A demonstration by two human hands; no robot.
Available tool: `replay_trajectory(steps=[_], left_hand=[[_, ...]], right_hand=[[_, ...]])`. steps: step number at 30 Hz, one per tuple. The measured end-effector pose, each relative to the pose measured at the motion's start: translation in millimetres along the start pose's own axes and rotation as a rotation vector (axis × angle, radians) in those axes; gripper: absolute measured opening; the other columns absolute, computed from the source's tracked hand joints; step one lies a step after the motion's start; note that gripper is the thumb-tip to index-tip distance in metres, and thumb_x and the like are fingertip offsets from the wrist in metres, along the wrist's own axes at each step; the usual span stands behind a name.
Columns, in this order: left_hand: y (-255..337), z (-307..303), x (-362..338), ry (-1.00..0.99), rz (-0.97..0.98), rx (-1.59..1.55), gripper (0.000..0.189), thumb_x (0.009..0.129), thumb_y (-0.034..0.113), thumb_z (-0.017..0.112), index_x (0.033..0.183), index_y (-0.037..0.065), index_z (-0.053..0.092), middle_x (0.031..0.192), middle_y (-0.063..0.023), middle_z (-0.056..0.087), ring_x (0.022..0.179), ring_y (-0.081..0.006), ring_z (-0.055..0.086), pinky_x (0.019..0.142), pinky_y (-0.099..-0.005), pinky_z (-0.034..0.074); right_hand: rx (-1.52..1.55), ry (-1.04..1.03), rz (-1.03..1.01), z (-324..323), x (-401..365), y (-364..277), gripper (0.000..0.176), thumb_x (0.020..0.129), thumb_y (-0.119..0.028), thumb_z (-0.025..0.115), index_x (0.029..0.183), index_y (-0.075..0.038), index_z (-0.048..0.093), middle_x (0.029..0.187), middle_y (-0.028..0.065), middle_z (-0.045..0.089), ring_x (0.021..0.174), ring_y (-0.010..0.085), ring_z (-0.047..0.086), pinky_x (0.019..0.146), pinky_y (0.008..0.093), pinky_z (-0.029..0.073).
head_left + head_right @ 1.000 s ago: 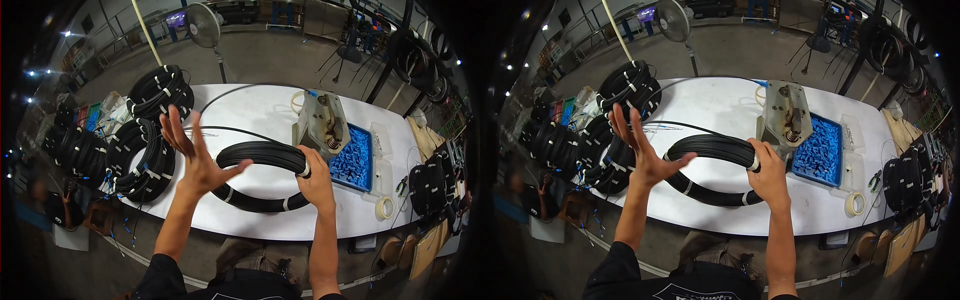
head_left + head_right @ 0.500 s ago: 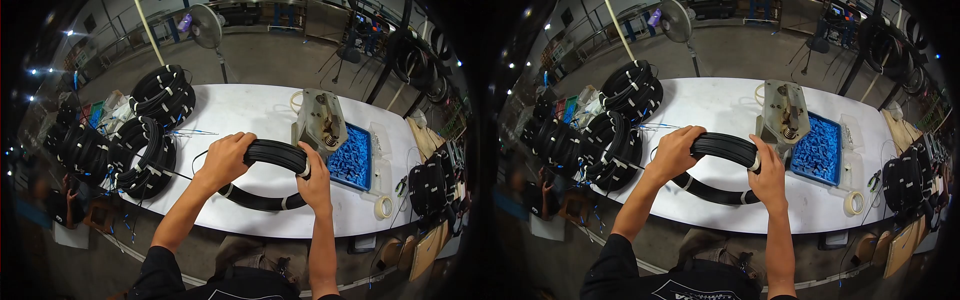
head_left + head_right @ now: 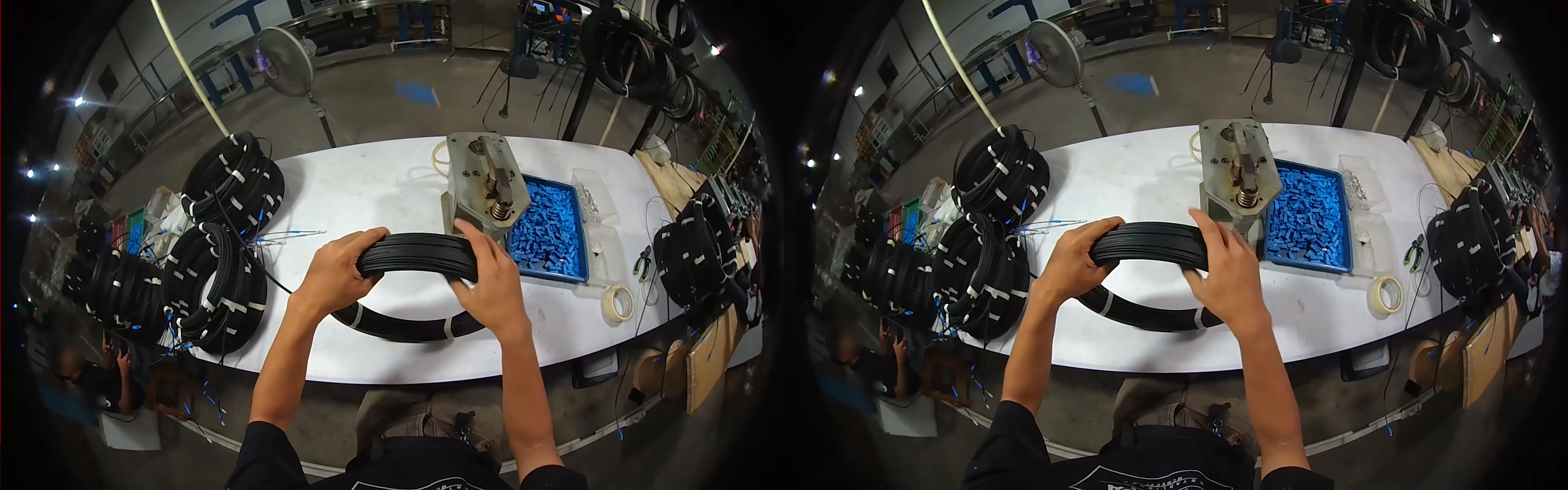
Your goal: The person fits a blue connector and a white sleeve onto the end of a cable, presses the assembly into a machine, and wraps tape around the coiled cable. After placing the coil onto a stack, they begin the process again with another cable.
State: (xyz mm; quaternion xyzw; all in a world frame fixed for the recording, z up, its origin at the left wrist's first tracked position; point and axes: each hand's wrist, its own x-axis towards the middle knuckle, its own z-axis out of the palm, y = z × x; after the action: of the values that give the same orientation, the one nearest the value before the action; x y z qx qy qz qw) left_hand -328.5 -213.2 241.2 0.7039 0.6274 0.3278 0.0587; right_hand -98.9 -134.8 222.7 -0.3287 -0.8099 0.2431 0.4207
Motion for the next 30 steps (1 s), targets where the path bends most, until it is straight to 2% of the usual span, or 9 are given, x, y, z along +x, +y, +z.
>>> replay_trajectory(steps=[6,8,10,11,15,18,24,28,30], left_hand=[[9.0,-13.7,6.5,-0.046,0.009,0.108,0.048,0.067,0.007,0.074,0.113,0.006,0.059,0.093,-0.0156,0.067,0.083,-0.0330,0.066,0.074,-0.0381,0.051],[37.9,-23.8,16.2,-0.124,-0.007,0.052,0.051,0.069,0.010,0.073,0.117,0.008,0.059,0.091,-0.0159,0.067,0.080,-0.0339,0.066,0.072,-0.0399,0.051],[51.5,-21.8,21.8,-0.184,-0.099,0.266,0.054,0.068,0.010,0.073,0.120,0.010,0.060,0.091,-0.0156,0.068,0.078,-0.0344,0.066,0.071,-0.0406,0.052],[40.8,-14.0,20.2,-0.165,-0.030,0.253,0.054,0.067,0.008,0.073,0.120,0.011,0.062,0.092,-0.0156,0.069,0.079,-0.0345,0.066,0.071,-0.0402,0.052],[29.6,-11.0,20.5,-0.150,-0.041,0.226,0.049,0.067,0.006,0.072,0.115,0.008,0.064,0.093,-0.0159,0.069,0.080,-0.0349,0.066,0.072,-0.0400,0.052],[24.2,-13.7,21.6,-0.126,0.002,0.196,0.044,0.067,0.004,0.070,0.111,0.006,0.065,0.094,-0.0165,0.069,0.080,-0.0341,0.066,0.072,-0.0379,0.052],[25.4,-19.7,31.3,-0.194,-0.050,0.041,0.045,0.067,0.002,0.066,0.112,0.004,0.065,0.082,-0.0186,0.067,0.068,-0.0307,0.064,0.067,-0.0352,0.050],[15.2,-11.2,39.7,-0.271,-0.137,0.068,0.047,0.067,0.005,0.065,0.114,0.005,0.065,0.073,-0.0180,0.066,0.063,-0.0302,0.063,0.065,-0.0362,0.050],[-10.1,8.0,40.3,-0.408,-0.153,0.027,0.046,0.067,0.008,0.066,0.113,0.005,0.066,0.074,-0.0174,0.067,0.063,-0.0291,0.064,0.065,-0.0360,0.050]], right_hand=[[-0.053,0.005,-0.084,14.4,3.7,15.8,0.047,0.066,-0.003,0.073,0.111,-0.005,0.058,0.099,0.0142,0.063,0.093,0.0353,0.060,0.082,0.0438,0.048],[-0.030,-0.020,-0.069,13.6,9.1,9.2,0.046,0.068,-0.003,0.072,0.112,-0.005,0.058,0.100,0.0135,0.063,0.094,0.0353,0.060,0.083,0.0440,0.047],[-0.032,-0.086,-0.137,12.0,12.3,4.6,0.049,0.066,0.001,0.072,0.112,-0.004,0.059,0.099,0.0168,0.063,0.093,0.0367,0.060,0.081,0.0431,0.049],[-0.051,-0.186,-0.071,10.9,13.2,4.5,0.050,0.070,-0.003,0.072,0.118,-0.006,0.056,0.102,0.0124,0.062,0.098,0.0348,0.059,0.088,0.0445,0.046],[-0.047,-0.195,-0.011,8.7,13.6,5.0,0.052,0.071,-0.005,0.073,0.119,-0.007,0.054,0.105,0.0129,0.062,0.101,0.0343,0.058,0.089,0.0442,0.046],[0.006,-0.111,0.037,11.0,9.7,21.7,0.048,0.070,-0.005,0.072,0.115,-0.004,0.055,0.101,0.0166,0.063,0.094,0.0379,0.060,0.082,0.0435,0.049],[0.032,-0.188,0.009,6.5,16.9,22.8,0.041,0.072,-0.009,0.073,0.109,-0.004,0.056,0.096,0.0188,0.065,0.090,0.0400,0.062,0.078,0.0434,0.049],[0.116,-0.321,0.102,15.5,18.5,40.0,0.044,0.074,-0.013,0.075,0.111,-0.007,0.054,0.085,0.0179,0.066,0.083,0.0393,0.064,0.074,0.0413,0.049],[0.121,-0.437,0.338,27.7,9.4,55.2,0.050,0.075,-0.018,0.076,0.116,-0.009,0.049,0.084,0.0172,0.066,0.081,0.0354,0.065,0.073,0.0404,0.049]])
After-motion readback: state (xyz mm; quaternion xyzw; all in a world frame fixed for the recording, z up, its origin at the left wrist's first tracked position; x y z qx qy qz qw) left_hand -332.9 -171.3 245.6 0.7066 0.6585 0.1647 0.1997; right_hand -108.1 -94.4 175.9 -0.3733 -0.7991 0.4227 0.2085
